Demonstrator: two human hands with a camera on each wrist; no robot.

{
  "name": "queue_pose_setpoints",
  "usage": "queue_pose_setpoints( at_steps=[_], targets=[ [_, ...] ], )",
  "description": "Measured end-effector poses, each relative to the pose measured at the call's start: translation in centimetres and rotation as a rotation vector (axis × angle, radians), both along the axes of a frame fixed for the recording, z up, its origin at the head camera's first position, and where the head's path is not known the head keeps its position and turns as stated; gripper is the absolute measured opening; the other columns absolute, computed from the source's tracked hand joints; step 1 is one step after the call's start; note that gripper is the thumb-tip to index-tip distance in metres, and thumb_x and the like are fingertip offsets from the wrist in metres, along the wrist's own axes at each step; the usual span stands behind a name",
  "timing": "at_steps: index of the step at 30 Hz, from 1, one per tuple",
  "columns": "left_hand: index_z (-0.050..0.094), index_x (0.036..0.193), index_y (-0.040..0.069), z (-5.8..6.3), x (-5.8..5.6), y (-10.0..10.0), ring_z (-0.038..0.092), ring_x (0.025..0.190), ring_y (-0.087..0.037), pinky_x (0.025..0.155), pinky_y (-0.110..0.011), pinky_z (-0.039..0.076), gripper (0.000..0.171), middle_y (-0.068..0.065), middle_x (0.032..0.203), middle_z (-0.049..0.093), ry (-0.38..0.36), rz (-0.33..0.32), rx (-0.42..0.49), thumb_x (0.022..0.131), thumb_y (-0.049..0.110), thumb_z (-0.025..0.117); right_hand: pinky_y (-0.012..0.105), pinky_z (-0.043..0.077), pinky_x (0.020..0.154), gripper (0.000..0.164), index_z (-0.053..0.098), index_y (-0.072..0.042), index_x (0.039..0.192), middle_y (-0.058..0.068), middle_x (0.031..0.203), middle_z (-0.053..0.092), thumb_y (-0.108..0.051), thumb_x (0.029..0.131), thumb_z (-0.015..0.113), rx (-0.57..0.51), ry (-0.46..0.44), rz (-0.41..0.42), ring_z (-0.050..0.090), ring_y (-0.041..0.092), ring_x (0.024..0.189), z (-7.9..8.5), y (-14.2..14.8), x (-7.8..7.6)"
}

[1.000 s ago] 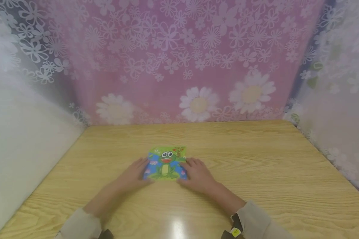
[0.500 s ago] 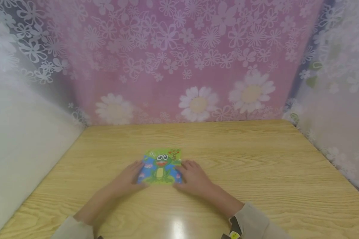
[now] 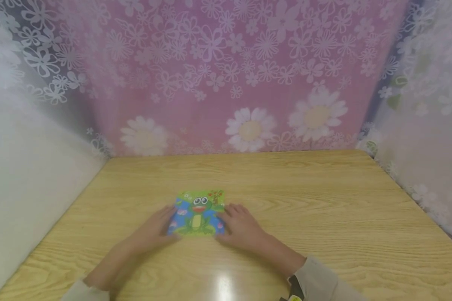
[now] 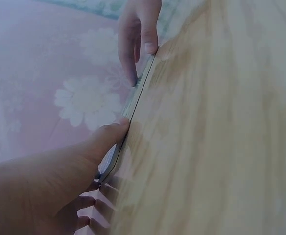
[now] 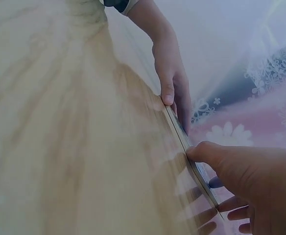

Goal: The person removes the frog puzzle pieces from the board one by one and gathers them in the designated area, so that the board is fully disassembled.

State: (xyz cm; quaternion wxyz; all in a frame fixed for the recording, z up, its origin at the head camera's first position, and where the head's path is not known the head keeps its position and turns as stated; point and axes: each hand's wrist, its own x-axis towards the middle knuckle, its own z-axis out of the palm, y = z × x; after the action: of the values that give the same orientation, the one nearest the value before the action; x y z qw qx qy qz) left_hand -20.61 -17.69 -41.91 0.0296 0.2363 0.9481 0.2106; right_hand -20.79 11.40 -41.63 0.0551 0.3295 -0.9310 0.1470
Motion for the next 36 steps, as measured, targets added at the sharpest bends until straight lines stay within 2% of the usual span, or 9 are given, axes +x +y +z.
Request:
queue_pose_setpoints(
  at_steps=[10,17,20,26,31,36],
  targets=[
    [0.027,0.142,-0.003,0.3,0.6,-0.3,0.012,0.136,-0.032,0.107,-0.047,0.010,0.089,-0.016,0.148,0.020,-0.004,-0.003,0.008,0.082,0.056,0.059,0.055,0.027,0.100,0.062,0.054,-0.008,0.128,0.021,0.135,0.041,-0.051,0.083,0.060,-0.012,0.003,0.001,0.034,0.041,0.124,0.3,-0.3,0.5],
    [0.027,0.143,-0.002,0.5,-0.5,-0.6,0.012,0.135,-0.036,0.106,-0.051,0.012,0.085,-0.017,0.148,0.021,0.007,-0.010,0.013,0.084,0.051,0.059,0.058,0.031,0.095,0.052,0.060,-0.006,0.121,0.021,0.133,0.043,-0.040,0.081,0.067,-0.080,0.026,0.011,0.036,0.043,0.122,1.3,-0.9,-0.1],
    [0.026,0.143,-0.001,0.7,-1.3,-0.8,0.011,0.135,-0.037,0.106,-0.051,0.011,0.084,-0.017,0.148,0.018,0.003,-0.018,0.009,0.085,0.050,0.059,0.054,0.034,0.094,0.050,0.061,-0.005,0.119,0.019,0.129,0.047,-0.038,0.082,0.067,-0.090,0.026,0.023,0.040,0.039,0.120,1.9,-1.7,-1.1],
    [0.025,0.144,0.002,1.4,-2.3,-0.6,0.006,0.134,-0.042,0.104,-0.057,0.005,0.087,-0.019,0.149,0.014,-0.069,-0.027,-0.037,0.084,0.055,0.057,0.048,0.037,0.094,0.042,0.061,-0.007,0.118,0.012,0.123,0.053,-0.033,0.085,0.066,-0.156,-0.070,0.049,0.045,0.031,0.116,2.5,-4.3,-3.7],
    [0.022,0.145,0.000,1.9,-2.4,-0.2,0.003,0.134,-0.043,0.102,-0.061,0.002,0.090,-0.020,0.149,0.012,-0.116,-0.014,-0.066,0.083,0.054,0.059,0.044,0.038,0.094,0.041,0.061,-0.009,0.118,0.007,0.120,0.055,-0.033,0.086,0.065,-0.170,-0.157,0.071,0.045,0.029,0.115,1.9,-6.5,-6.2],
    [0.021,0.144,-0.002,2.0,-2.4,0.0,0.003,0.134,-0.044,0.101,-0.062,0.003,0.090,-0.021,0.149,0.013,-0.116,-0.010,-0.069,0.083,0.051,0.061,0.042,0.039,0.094,0.036,0.062,-0.007,0.116,0.008,0.119,0.056,-0.027,0.086,0.064,-0.160,-0.175,0.085,0.046,0.028,0.113,1.3,-7.9,-8.1]
  ],
)
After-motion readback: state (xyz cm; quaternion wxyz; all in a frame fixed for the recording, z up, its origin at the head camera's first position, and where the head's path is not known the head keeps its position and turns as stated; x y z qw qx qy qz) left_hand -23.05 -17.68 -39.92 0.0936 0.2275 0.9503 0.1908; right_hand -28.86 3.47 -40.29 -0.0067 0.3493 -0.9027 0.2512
